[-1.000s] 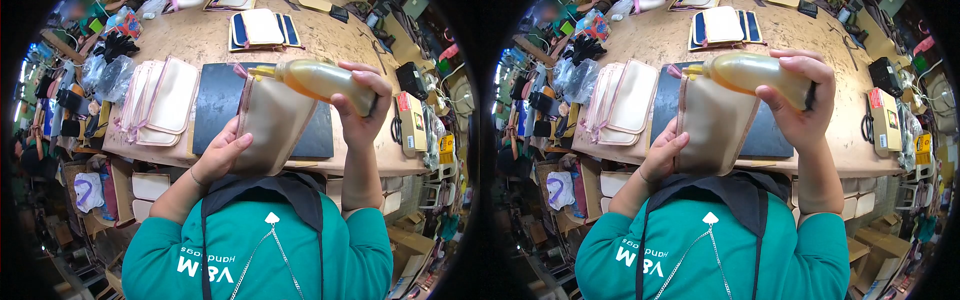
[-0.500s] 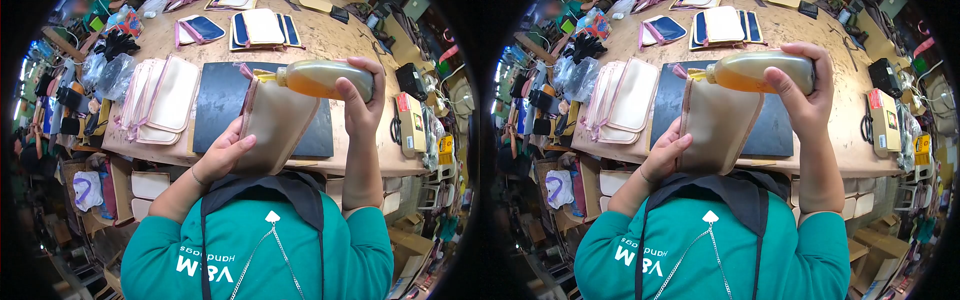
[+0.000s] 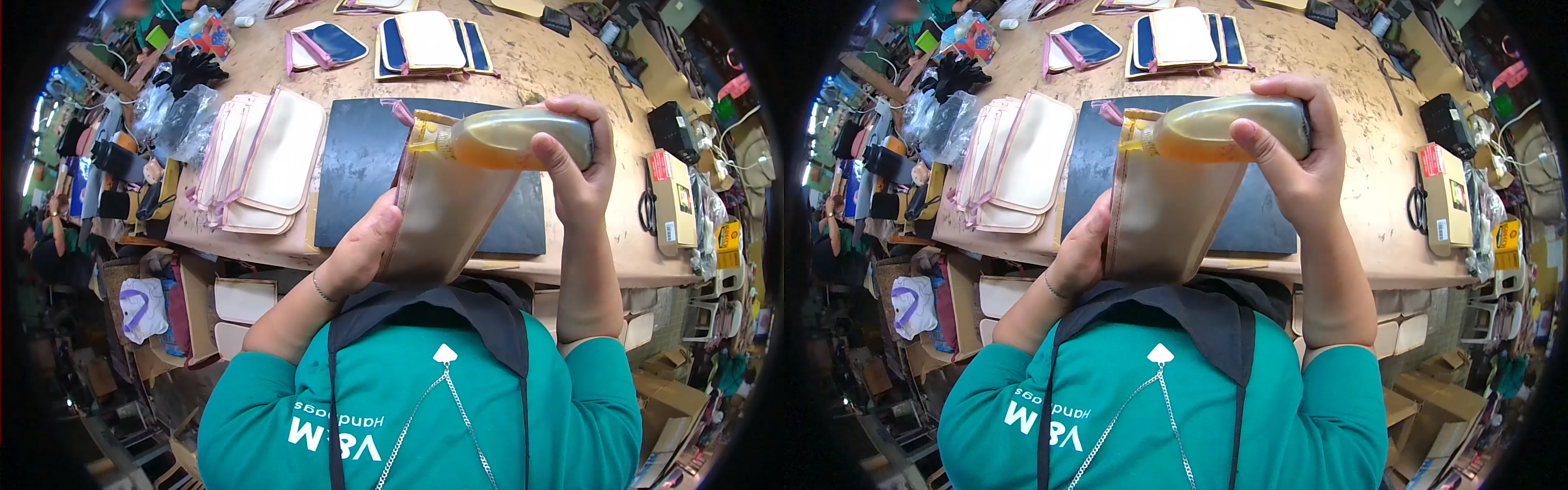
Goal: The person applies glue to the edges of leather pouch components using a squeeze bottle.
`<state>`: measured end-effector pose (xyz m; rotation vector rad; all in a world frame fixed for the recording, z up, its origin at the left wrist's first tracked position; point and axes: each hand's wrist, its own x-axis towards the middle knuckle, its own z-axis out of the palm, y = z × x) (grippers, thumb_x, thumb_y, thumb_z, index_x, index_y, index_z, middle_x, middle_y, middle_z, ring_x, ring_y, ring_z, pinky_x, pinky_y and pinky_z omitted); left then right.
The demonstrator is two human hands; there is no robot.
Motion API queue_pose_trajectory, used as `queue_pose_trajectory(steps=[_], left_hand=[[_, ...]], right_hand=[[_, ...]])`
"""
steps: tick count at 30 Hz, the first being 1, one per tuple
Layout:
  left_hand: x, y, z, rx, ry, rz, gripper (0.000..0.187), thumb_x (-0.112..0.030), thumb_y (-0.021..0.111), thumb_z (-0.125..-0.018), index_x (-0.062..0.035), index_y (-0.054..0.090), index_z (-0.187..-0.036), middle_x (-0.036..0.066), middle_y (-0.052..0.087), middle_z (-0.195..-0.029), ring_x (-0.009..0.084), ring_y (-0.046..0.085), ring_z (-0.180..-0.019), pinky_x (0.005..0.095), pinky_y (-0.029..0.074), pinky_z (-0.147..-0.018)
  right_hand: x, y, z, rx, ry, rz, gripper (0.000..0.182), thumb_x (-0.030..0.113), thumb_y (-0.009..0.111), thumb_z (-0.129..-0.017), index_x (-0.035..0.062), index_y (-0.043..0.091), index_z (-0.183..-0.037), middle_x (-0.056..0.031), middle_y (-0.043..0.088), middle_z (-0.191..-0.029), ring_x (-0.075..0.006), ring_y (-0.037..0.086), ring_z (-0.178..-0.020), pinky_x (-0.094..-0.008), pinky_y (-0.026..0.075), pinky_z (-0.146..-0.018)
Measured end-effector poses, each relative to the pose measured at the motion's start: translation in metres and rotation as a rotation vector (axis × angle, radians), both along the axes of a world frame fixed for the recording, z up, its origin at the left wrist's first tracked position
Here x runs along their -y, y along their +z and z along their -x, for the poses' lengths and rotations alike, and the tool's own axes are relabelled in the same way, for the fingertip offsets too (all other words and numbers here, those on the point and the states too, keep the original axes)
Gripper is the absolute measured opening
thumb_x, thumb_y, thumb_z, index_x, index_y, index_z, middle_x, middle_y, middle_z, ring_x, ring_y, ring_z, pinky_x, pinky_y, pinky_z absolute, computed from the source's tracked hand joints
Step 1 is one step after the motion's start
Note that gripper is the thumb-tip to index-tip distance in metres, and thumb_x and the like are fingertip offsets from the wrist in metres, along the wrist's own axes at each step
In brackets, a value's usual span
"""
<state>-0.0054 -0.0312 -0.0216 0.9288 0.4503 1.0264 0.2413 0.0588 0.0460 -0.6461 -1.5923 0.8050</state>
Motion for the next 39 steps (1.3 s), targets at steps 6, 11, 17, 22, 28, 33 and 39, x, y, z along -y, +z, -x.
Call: queue_pose_trajectory(steps=[6,11,17,22,28,33,39], left_hand=[[0.0,0.007,-0.002,-0.003,0.014,0.069,0.091,-0.068,0.032,-0.097,0.0001,0.016,-0.154,0.014,0.038,-0.151,0.0229,0.042,-0.138,0.0376,0.036,-0.113],[0.002,0.013,-0.002,-0.032,0.021,0.114,0.103,-0.079,0.026,-0.089,-0.0004,0.013,-0.155,0.018,0.038,-0.151,0.0263,0.042,-0.138,0.0412,0.037,-0.113],[0.003,0.016,-0.001,0.042,0.041,0.232,0.11,-0.086,0.018,-0.085,-0.0015,0.013,-0.155,0.022,0.036,-0.152,0.0319,0.039,-0.14,0.0464,0.036,-0.114],[0.002,0.019,0.0,0.17,0.035,0.268,0.109,-0.086,0.016,-0.085,-0.0031,0.011,-0.156,0.022,0.034,-0.153,0.0338,0.039,-0.141,0.049,0.035,-0.114],[0.001,0.018,0.001,0.25,0.032,0.293,0.109,-0.086,0.017,-0.085,-0.0048,0.011,-0.157,0.022,0.033,-0.155,0.0349,0.037,-0.141,0.051,0.033,-0.114],[-0.001,0.022,0.001,0.396,0.017,0.318,0.108,-0.086,0.013,-0.085,-0.0041,0.018,-0.155,0.021,0.034,-0.154,0.0363,0.035,-0.142,0.0522,0.031,-0.116],[-0.001,0.022,0.005,0.421,-0.022,0.331,0.112,-0.089,0.012,-0.082,-0.0058,0.015,-0.157,0.019,0.032,-0.156,0.034,0.033,-0.144,0.0511,0.028,-0.117]], right_hand=[[0.007,-0.002,0.003,0.029,0.029,0.0,0.036,0.011,0.079,-0.085,0.0044,0.058,-0.113,-0.0064,0.061,-0.106,-0.0144,0.061,-0.095,-0.0259,0.05,-0.084],[0.01,-0.005,0.005,0.07,0.056,-0.021,0.035,0.011,0.079,-0.084,0.0041,0.058,-0.112,-0.0076,0.06,-0.106,-0.0159,0.062,-0.097,-0.0268,0.05,-0.084],[0.013,-0.008,0.007,0.111,0.092,-0.023,0.035,0.011,0.079,-0.084,0.0051,0.058,-0.111,-0.0073,0.06,-0.105,-0.0152,0.061,-0.096,-0.0268,0.05,-0.084],[0.019,-0.009,0.01,0.142,0.11,0.017,0.035,0.012,0.079,-0.084,0.0053,0.059,-0.111,-0.007,0.062,-0.103,-0.0145,0.061,-0.096,-0.0267,0.05,-0.083],[0.022,-0.012,0.013,0.142,0.172,0.039,0.035,0.013,0.08,-0.083,0.0054,0.059,-0.111,-0.0075,0.063,-0.103,-0.0149,0.062,-0.096,-0.0272,0.049,-0.083],[0.022,-0.013,0.013,0.172,0.242,0.012,0.036,0.014,0.08,-0.083,0.0051,0.059,-0.112,-0.008,0.063,-0.104,-0.0154,0.062,-0.096,-0.0275,0.05,-0.084],[0.019,-0.009,0.02,0.073,0.108,-0.067,0.036,0.013,0.079,-0.084,0.0042,0.057,-0.112,-0.009,0.062,-0.104,-0.016,0.062,-0.095,-0.0276,0.051,-0.084]])
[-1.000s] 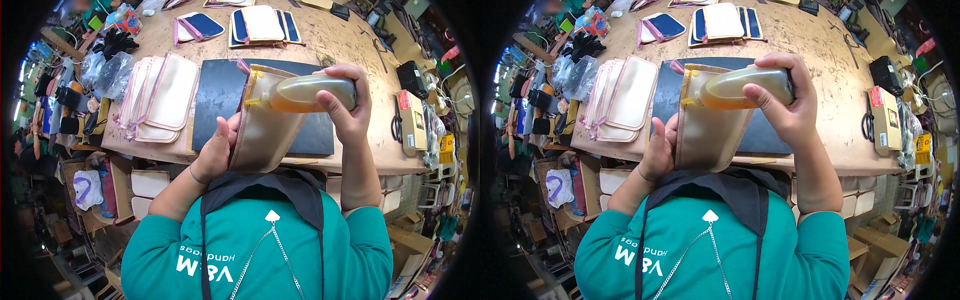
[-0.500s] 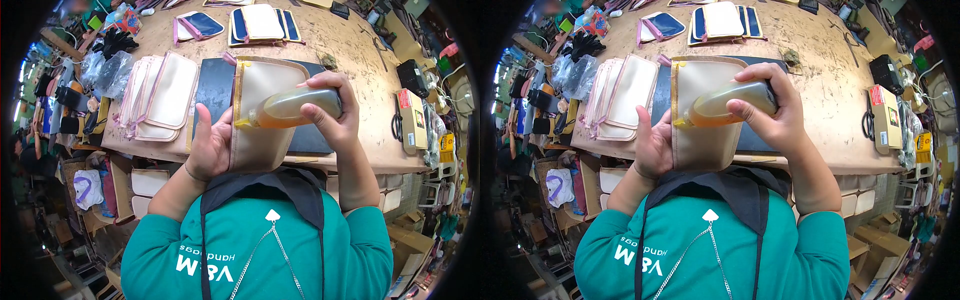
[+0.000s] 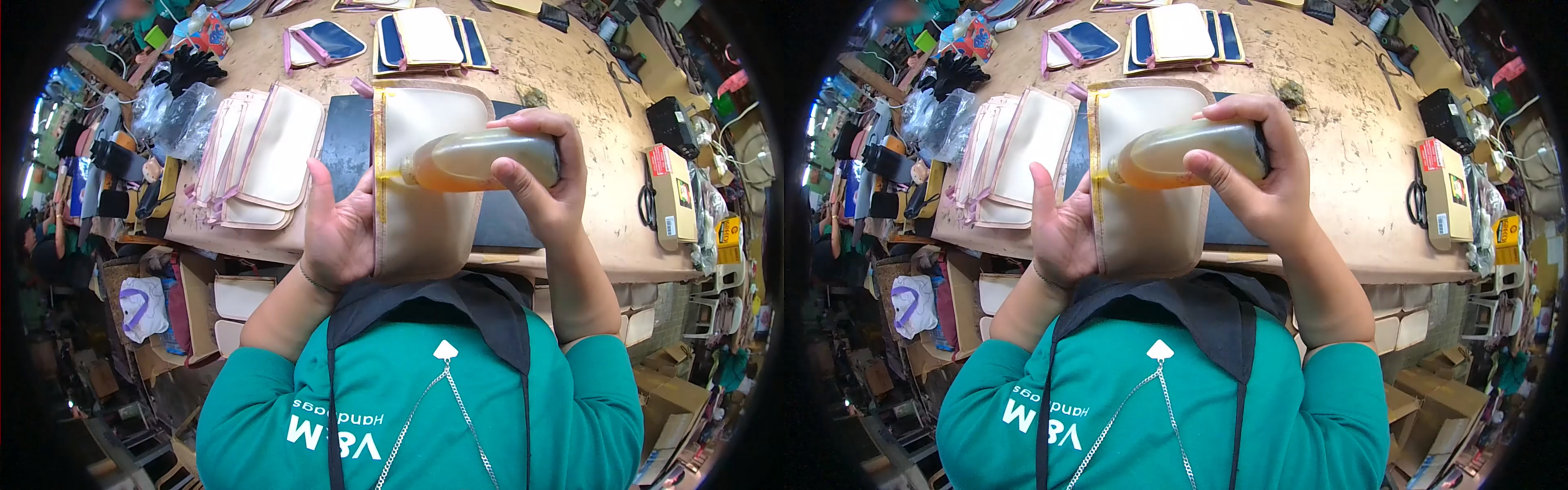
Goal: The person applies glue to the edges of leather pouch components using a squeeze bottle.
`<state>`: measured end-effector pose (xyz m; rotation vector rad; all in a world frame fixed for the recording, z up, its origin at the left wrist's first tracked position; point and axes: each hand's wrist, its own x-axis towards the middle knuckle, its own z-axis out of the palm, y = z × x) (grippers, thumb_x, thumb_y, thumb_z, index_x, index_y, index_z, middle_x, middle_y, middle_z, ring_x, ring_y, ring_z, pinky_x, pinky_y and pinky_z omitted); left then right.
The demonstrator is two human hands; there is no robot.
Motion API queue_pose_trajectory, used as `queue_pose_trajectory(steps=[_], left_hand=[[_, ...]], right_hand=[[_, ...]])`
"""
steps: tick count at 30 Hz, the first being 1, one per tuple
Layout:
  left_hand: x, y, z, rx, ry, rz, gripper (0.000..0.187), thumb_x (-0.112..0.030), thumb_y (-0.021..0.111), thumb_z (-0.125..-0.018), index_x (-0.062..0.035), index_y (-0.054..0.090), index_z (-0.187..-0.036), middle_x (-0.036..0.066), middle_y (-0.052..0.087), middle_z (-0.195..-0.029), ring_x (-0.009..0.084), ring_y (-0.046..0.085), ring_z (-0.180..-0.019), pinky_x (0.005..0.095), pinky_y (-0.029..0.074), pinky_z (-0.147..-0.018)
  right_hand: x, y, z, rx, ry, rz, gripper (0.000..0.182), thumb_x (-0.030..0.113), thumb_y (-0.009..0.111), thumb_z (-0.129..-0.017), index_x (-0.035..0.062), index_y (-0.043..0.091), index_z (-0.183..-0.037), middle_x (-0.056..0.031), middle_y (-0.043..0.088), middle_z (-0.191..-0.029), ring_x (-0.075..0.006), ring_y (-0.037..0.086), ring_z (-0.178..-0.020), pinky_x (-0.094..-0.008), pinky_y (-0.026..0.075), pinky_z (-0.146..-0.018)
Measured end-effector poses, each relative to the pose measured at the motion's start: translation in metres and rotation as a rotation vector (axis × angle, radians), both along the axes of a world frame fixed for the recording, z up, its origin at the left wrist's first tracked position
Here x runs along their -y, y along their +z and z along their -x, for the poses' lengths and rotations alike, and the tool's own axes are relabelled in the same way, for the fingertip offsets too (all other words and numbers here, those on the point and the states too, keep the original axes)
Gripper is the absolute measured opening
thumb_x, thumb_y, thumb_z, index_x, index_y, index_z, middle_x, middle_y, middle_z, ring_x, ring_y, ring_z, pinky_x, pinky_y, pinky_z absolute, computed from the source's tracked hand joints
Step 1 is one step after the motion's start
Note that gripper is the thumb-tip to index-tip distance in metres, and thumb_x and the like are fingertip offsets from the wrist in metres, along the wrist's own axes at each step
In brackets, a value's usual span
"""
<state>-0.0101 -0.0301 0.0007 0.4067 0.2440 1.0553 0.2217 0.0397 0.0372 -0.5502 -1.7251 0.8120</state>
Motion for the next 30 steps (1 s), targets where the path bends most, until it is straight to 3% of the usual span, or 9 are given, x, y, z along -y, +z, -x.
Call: queue_pose_trajectory(steps=[8,11,14,17,30], left_hand=[[-0.001,0.006,-0.002,-0.007,0.033,-0.004,0.111,-0.088,0.012,-0.083,-0.0053,0.015,-0.157,0.019,0.031,-0.157,0.0353,0.032,-0.144,0.0514,0.027,-0.117],[-0.003,0.01,-0.003,-0.012,0.051,0.002,0.11,-0.088,0.011,-0.084,-0.0053,0.016,-0.156,0.02,0.03,-0.157,0.0366,0.032,-0.144,0.0519,0.026,-0.117],[-0.006,0.01,-0.003,-0.017,0.067,-0.018,0.109,-0.087,0.011,-0.084,-0.0053,0.016,-0.156,0.021,0.03,-0.157,0.0372,0.032,-0.144,0.0524,0.026,-0.117],[-0.008,0.01,0.0,0.025,0.079,-0.034,0.109,-0.087,0.011,-0.085,-0.0044,0.017,-0.156,0.021,0.03,-0.157,0.0377,0.032,-0.144,0.0528,0.026,-0.117],[-0.023,0.001,0.013,0.143,0.194,-0.037,0.103,-0.08,0.018,-0.091,0.0008,0.019,-0.155,0.023,0.026,-0.158,0.0406,0.026,-0.146,0.0531,0.018,-0.12]], right_hand=[[0.007,-0.003,-0.002,0.072,0.075,0.111,0.036,0.016,0.08,-0.084,0.0055,0.059,-0.112,-0.0076,0.063,-0.105,-0.0147,0.061,-0.097,-0.0271,0.05,-0.083],[0.01,-0.003,-0.002,0.134,0.111,0.125,0.035,0.013,0.077,-0.085,0.0039,0.056,-0.111,-0.0114,0.059,-0.104,-0.0212,0.063,-0.101,-0.0323,0.05,-0.088],[0.013,-0.007,-0.003,0.141,0.126,0.122,0.035,0.013,0.077,-0.084,0.0036,0.056,-0.111,-0.0113,0.059,-0.103,-0.0217,0.063,-0.101,-0.0326,0.05,-0.088],[0.016,-0.012,0.0,0.078,0.138,0.122,0.036,0.016,0.08,-0.083,0.0049,0.059,-0.111,-0.0077,0.063,-0.102,-0.0155,0.061,-0.094,-0.0273,0.048,-0.082],[0.02,-0.015,0.003,0.128,0.168,-0.117,0.037,0.01,0.082,-0.077,0.0027,0.061,-0.107,-0.0122,0.064,-0.096,-0.0235,0.062,-0.088,-0.0319,0.05,-0.077]])
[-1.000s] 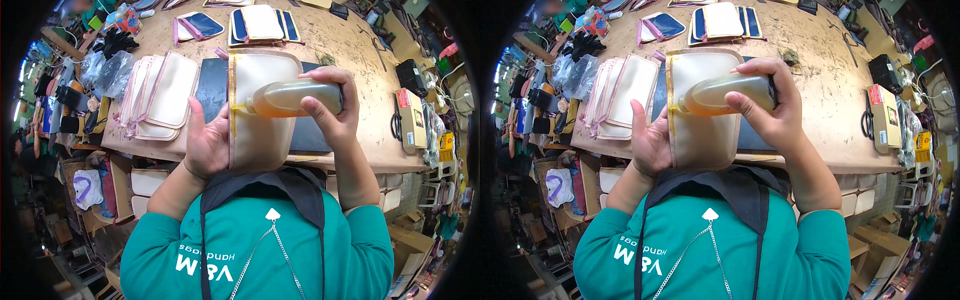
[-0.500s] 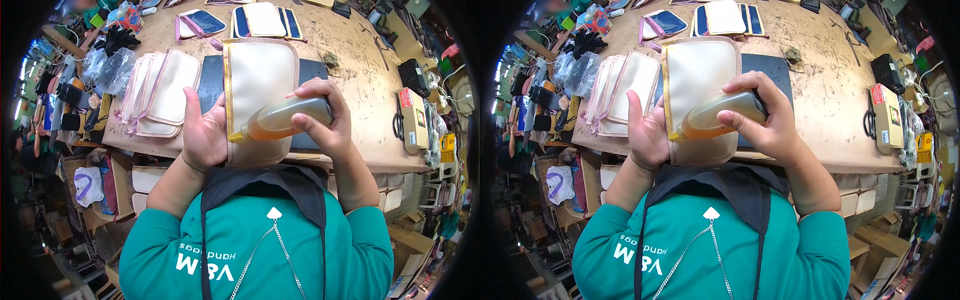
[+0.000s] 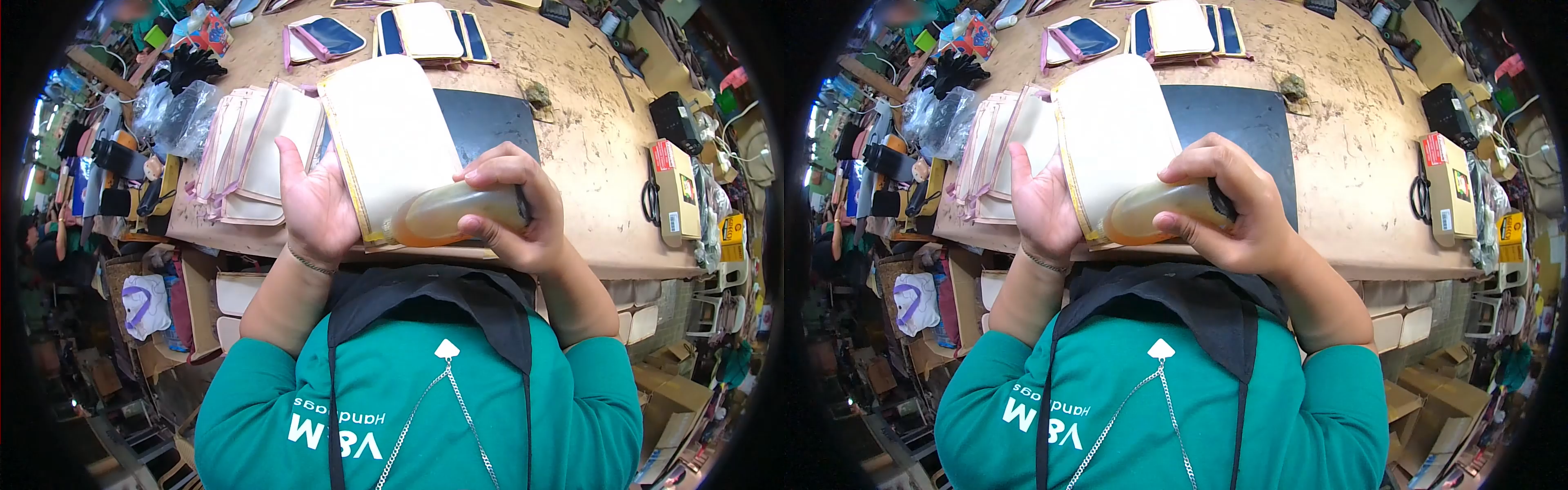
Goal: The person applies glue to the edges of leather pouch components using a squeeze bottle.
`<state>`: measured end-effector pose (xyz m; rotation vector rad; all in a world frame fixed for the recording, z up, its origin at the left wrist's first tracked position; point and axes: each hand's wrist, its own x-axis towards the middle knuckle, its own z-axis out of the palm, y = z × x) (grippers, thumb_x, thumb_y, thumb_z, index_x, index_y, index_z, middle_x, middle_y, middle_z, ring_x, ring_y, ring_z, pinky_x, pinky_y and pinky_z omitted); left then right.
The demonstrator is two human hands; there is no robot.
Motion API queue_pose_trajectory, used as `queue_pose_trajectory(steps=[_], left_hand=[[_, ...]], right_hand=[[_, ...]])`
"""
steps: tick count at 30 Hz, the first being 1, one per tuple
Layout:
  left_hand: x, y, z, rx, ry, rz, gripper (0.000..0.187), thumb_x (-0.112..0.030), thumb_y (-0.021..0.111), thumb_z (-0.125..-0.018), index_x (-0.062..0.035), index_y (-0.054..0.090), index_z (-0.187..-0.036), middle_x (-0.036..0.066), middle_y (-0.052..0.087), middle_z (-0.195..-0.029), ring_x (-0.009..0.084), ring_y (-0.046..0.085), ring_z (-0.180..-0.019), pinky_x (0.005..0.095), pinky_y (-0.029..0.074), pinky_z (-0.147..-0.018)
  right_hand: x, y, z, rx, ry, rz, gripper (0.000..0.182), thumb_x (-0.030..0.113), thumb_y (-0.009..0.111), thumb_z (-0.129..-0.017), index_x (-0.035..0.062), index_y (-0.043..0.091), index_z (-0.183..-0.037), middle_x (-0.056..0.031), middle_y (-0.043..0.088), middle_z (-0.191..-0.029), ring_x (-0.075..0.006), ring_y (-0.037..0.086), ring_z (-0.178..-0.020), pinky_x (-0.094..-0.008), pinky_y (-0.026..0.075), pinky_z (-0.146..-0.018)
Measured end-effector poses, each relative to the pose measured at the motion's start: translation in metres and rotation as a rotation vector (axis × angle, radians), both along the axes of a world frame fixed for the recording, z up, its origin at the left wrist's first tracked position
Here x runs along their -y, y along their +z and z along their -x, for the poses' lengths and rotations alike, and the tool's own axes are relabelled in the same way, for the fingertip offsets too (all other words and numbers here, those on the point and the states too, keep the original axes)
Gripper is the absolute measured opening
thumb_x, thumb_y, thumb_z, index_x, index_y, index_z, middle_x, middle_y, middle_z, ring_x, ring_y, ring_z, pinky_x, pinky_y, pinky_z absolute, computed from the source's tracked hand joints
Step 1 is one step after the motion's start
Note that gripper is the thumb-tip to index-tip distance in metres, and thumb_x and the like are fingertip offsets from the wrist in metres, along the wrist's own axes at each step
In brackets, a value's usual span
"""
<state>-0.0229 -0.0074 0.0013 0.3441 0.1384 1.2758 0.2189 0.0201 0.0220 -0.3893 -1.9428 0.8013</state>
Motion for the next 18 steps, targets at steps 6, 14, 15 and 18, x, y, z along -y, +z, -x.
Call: queue_pose_trajectory(steps=[6,14,15,18], left_hand=[[-0.006,-0.012,0.011,0.082,0.002,-0.006,0.103,-0.08,0.019,-0.091,0.0012,0.021,-0.154,0.022,0.028,-0.158,0.0393,0.027,-0.145,0.0526,0.019,-0.12],[-0.002,0.001,-0.001,-0.123,0.011,0.07,0.103,-0.082,0.019,-0.089,-0.0041,0.018,-0.156,0.02,0.031,-0.157,0.0376,0.033,-0.144,0.0511,0.026,-0.118],[0.0,0.001,-0.003,-0.161,-0.031,0.057,0.102,-0.083,0.018,-0.089,-0.0058,0.016,-0.157,0.019,0.031,-0.157,0.0372,0.033,-0.143,0.0513,0.027,-0.117],[0.008,-0.006,-0.007,-0.251,-0.173,0.04,0.101,-0.084,0.015,-0.088,-0.0117,0.012,-0.158,0.017,0.031,-0.157,0.0343,0.035,-0.143,0.0513,0.029,-0.116]], right_hand=[[0.004,0.0,0.004,0.054,0.043,0.011,0.036,0.006,0.082,-0.075,0.0034,0.063,-0.105,-0.0104,0.065,-0.097,-0.0243,0.062,-0.087,-0.0328,0.049,-0.077],[-0.007,-0.001,-0.003,-0.122,0.049,0.237,0.038,0.011,0.08,-0.082,0.005,0.057,-0.112,-0.0089,0.064,-0.104,-0.0178,0.061,-0.097,-0.0311,0.048,-0.087],[-0.011,0.003,-0.005,-0.15,-0.008,0.236,0.038,0.011,0.079,-0.084,0.0054,0.056,-0.114,-0.0092,0.064,-0.104,-0.0171,0.062,-0.098,-0.0293,0.05,-0.086],[-0.02,0.017,-0.009,-0.326,-0.138,0.296,0.037,0.013,0.078,-0.086,0.0055,0.057,-0.115,-0.0086,0.064,-0.106,-0.0149,0.063,-0.096,-0.0262,0.053,-0.082]])
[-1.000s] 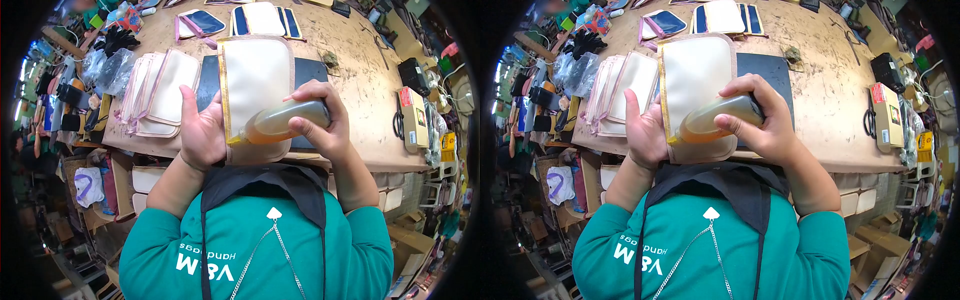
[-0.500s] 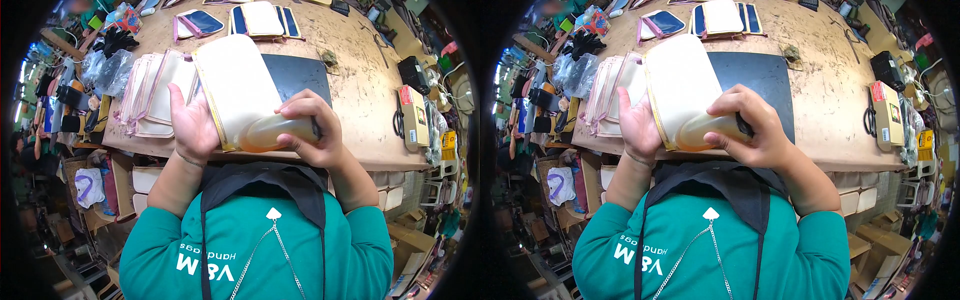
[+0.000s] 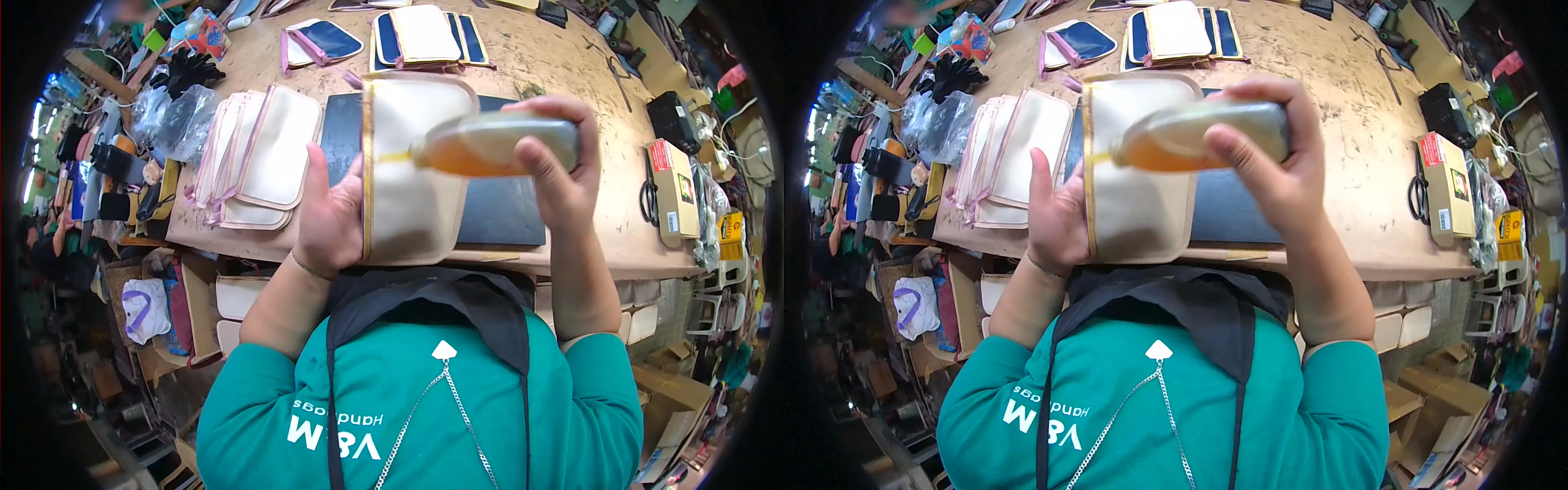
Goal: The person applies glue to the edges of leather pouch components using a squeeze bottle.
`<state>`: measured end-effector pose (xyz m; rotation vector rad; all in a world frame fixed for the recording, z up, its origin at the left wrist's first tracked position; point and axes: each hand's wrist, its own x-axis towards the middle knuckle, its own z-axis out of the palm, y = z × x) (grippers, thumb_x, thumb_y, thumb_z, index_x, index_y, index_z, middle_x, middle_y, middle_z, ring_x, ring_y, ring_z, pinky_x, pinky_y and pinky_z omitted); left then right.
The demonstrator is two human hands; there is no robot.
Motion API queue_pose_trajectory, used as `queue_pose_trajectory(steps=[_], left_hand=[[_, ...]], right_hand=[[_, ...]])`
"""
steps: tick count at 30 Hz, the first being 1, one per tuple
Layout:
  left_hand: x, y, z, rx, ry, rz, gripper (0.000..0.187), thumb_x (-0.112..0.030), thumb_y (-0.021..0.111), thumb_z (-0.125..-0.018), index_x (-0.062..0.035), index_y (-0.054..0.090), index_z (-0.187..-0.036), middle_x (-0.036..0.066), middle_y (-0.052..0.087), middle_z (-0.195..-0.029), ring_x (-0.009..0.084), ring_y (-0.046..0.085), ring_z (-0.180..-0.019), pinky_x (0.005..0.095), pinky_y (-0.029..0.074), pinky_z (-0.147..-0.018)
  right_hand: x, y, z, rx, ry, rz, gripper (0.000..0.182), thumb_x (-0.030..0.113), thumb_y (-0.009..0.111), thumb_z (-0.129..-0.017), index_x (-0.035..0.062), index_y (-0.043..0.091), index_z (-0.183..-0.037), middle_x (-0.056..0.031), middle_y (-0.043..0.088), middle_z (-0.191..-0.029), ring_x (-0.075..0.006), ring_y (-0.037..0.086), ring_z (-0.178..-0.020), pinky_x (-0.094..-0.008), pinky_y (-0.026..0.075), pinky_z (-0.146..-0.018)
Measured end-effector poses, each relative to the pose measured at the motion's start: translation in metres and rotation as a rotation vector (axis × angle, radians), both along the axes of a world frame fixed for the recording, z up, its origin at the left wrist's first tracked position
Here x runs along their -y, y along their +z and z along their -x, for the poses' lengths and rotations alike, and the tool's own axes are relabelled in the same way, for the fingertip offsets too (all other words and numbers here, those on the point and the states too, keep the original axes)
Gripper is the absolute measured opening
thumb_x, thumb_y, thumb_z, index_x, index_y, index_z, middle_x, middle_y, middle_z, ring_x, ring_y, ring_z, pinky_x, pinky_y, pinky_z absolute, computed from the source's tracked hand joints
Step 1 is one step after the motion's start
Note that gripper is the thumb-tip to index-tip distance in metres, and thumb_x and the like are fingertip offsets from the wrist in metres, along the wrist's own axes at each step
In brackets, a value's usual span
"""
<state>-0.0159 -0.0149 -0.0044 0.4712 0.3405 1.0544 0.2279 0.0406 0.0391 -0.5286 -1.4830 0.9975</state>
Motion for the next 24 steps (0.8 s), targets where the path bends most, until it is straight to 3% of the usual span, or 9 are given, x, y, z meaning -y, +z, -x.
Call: queue_pose_trajectory(steps=[3,8,11,17,18,24], left_hand=[[0.007,-0.005,-0.005,0.058,-0.091,0.001,0.103,-0.086,0.015,-0.086,-0.013,0.01,-0.159,0.016,0.031,-0.158,0.0329,0.035,-0.144,0.0504,0.029,-0.117],[0.012,-0.002,-0.01,-0.067,-0.125,-0.035,0.108,-0.089,0.017,-0.082,-0.0126,0.008,-0.159,0.014,0.028,-0.159,0.0308,0.034,-0.144,0.0488,0.03,-0.117],[0.014,0.0,-0.011,-0.094,-0.134,-0.037,0.109,-0.089,0.019,-0.082,-0.0124,0.008,-0.159,0.014,0.027,-0.159,0.0302,0.034,-0.144,0.0484,0.03,-0.117],[0.014,0.002,-0.01,-0.083,-0.112,-0.036,0.11,-0.09,0.019,-0.082,-0.0116,0.008,-0.159,0.015,0.027,-0.159,0.0306,0.034,-0.144,0.0487,0.03,-0.117],[0.014,0.003,-0.01,-0.087,-0.105,-0.036,0.11,-0.089,0.019,-0.082,-0.0115,0.008,-0.159,0.015,0.027,-0.159,0.0307,0.034,-0.144,0.0487,0.03,-0.117],[0.013,0.002,-0.006,-0.065,-0.087,-0.033,0.109,-0.088,0.018,-0.083,-0.0114,0.004,-0.159,0.016,0.028,-0.158,0.0315,0.033,-0.144,0.049,0.03,-0.117]], right_hand=[[-0.016,0.008,-0.013,-0.017,-0.133,-0.064,0.037,0.016,0.078,-0.086,0.0057,0.057,-0.116,-0.006,0.065,-0.103,-0.0126,0.063,-0.092,-0.0247,0.053,-0.081],[-0.023,0.011,-0.018,0.041,-0.212,-0.092,0.035,0.017,0.077,-0.088,0.0052,0.058,-0.114,-0.0048,0.064,-0.103,-0.012,0.062,-0.093,-0.0241,0.051,-0.082],[-0.019,0.01,-0.018,0.118,-0.24,-0.101,0.035,0.015,0.074,-0.09,0.0031,0.056,-0.118,-0.0096,0.06,-0.112,-0.017,0.059,-0.104,-0.0296,0.049,-0.092],[-0.015,0.007,-0.019,0.194,-0.195,-0.039,0.035,0.016,0.075,-0.089,0.0033,0.057,-0.116,-0.0085,0.061,-0.109,-0.0163,0.06,-0.1,-0.0294,0.05,-0.09],[-0.014,0.005,-0.015,0.157,-0.196,-0.049,0.033,0.015,0.078,-0.086,0.0058,0.06,-0.112,-0.0037,0.062,-0.104,-0.0121,0.06,-0.091,-0.0249,0.05,-0.082],[-0.004,0.003,-0.009,0.206,-0.127,-0.024,0.033,0.014,0.078,-0.085,0.0061,0.06,-0.111,-0.0044,0.061,-0.105,-0.013,0.06,-0.094,-0.0256,0.049,-0.084]])
